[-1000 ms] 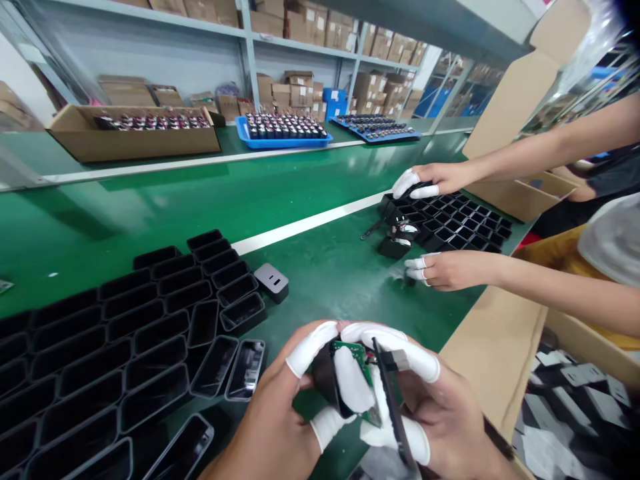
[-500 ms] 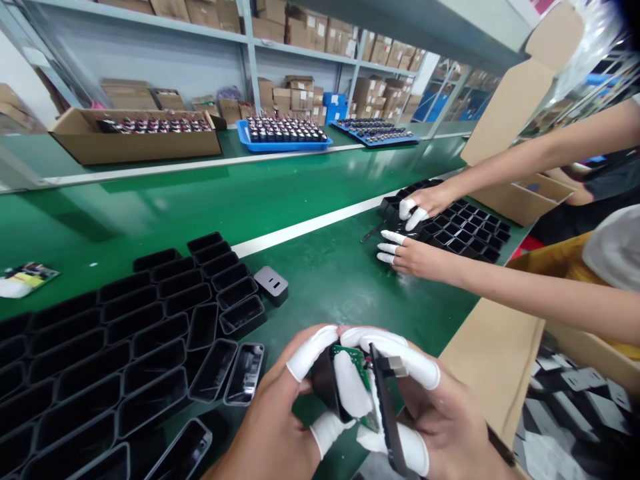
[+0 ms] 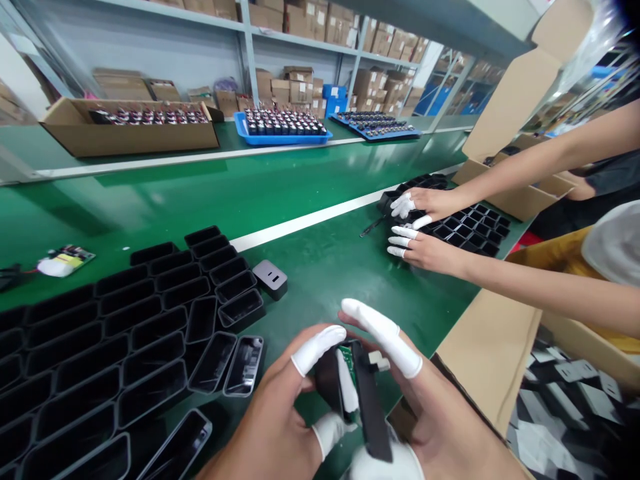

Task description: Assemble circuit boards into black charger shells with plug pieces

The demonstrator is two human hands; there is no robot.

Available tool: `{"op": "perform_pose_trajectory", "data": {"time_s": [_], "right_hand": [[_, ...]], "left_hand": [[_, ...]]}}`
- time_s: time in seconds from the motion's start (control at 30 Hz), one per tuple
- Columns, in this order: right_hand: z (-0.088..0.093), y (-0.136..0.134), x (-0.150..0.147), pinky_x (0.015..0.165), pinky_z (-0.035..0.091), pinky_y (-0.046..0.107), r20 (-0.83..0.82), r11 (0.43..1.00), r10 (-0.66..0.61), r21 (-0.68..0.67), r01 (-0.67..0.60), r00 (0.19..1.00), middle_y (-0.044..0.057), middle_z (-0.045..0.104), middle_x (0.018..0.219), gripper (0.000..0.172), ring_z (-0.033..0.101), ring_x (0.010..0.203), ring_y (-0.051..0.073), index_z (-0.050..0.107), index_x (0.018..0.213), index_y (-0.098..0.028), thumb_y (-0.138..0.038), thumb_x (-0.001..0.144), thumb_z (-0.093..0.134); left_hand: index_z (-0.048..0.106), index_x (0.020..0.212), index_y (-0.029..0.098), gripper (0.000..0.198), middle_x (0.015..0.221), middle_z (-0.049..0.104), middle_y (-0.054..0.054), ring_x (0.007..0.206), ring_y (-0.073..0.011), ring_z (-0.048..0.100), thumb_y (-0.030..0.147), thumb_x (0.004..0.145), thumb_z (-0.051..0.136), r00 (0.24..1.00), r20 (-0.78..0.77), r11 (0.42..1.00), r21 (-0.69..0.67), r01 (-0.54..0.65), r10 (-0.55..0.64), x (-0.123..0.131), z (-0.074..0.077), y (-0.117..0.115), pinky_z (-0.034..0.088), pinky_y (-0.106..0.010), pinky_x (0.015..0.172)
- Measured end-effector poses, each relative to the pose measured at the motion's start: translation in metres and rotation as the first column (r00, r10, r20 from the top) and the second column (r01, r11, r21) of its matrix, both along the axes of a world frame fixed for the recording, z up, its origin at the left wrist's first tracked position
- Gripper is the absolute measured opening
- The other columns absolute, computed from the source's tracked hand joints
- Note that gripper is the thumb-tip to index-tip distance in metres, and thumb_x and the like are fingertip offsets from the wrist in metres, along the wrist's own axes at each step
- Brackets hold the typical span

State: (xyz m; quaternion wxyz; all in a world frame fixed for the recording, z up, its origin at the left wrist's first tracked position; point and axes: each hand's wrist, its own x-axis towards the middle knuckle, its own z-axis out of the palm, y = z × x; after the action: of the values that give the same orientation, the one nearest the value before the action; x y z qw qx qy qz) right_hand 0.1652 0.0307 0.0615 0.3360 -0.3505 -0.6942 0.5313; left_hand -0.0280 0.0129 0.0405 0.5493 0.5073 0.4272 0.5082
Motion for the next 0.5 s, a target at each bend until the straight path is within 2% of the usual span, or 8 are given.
{"op": "perform_pose_trajectory", "data": {"time_s": [0.07,0.13,0.23,0.33,0.5], "right_hand": [[-0.009,-0.001,0.0,0.113,0.044,0.046,-0.19,0.993,-0.025,-0.118,0.003,0.981,0.009,0.036,0.161,0.1,0.041,0.144,0.033,0.03,0.154,-0.04,-0.043,0.072,0.087],[-0.019,-0.003,-0.002,0.118,0.037,0.048,-0.298,0.986,-0.065,-0.164,0.016,0.952,0.007,0.039,0.159,0.09,0.042,0.144,0.031,0.035,0.152,-0.042,-0.044,0.076,0.084],[-0.03,-0.009,-0.008,0.121,0.029,0.047,-0.285,0.97,-0.11,-0.238,0.041,0.952,0.007,0.038,0.16,0.07,0.038,0.147,0.028,0.043,0.148,-0.039,-0.034,0.087,0.075],[-0.036,-0.015,-0.016,0.122,0.028,0.047,-0.345,0.966,-0.138,-0.255,0.049,0.928,0.007,0.037,0.161,0.057,0.036,0.148,0.029,0.047,0.146,-0.035,-0.031,0.093,0.067],[-0.043,-0.016,-0.028,0.12,0.031,0.047,-0.459,0.969,-0.171,-0.238,0.065,0.872,0.004,0.049,0.154,0.052,0.045,0.142,0.027,0.052,0.142,-0.039,-0.032,0.093,0.067]], "left_hand": [[0.068,0.121,0.034,0.063,0.134,0.064,-0.004,0.104,-0.0266,0.071,0.005,0.066,0.078,0.998,0.053,0.996,-0.084,-0.028,0.033,0.003,0.001,-0.001,0.064,-0.032,0.08],[0.067,0.121,0.032,0.063,0.134,0.065,-0.005,0.103,-0.0259,0.071,0.008,0.065,0.083,0.993,0.099,0.99,-0.133,-0.046,0.059,0.007,0.003,-0.002,0.064,-0.03,0.081],[0.067,0.119,0.033,0.061,0.134,0.065,-0.002,0.11,-0.0253,0.07,0.005,0.066,0.079,0.991,0.124,0.991,-0.132,-0.037,0.053,0.011,0.007,-0.002,0.062,-0.027,0.084],[0.066,0.12,0.033,0.063,0.138,0.063,-0.001,0.119,-0.0268,0.065,0.002,0.066,0.075,0.994,0.107,0.991,-0.13,-0.023,0.037,0.013,0.006,-0.004,0.062,-0.026,0.085],[0.063,0.125,0.033,0.065,0.14,0.061,-0.001,0.128,-0.0267,0.059,0.003,0.068,0.075,0.991,0.104,0.992,-0.099,-0.071,0.082,0.012,-0.002,-0.01,0.06,-0.028,0.09]]}}
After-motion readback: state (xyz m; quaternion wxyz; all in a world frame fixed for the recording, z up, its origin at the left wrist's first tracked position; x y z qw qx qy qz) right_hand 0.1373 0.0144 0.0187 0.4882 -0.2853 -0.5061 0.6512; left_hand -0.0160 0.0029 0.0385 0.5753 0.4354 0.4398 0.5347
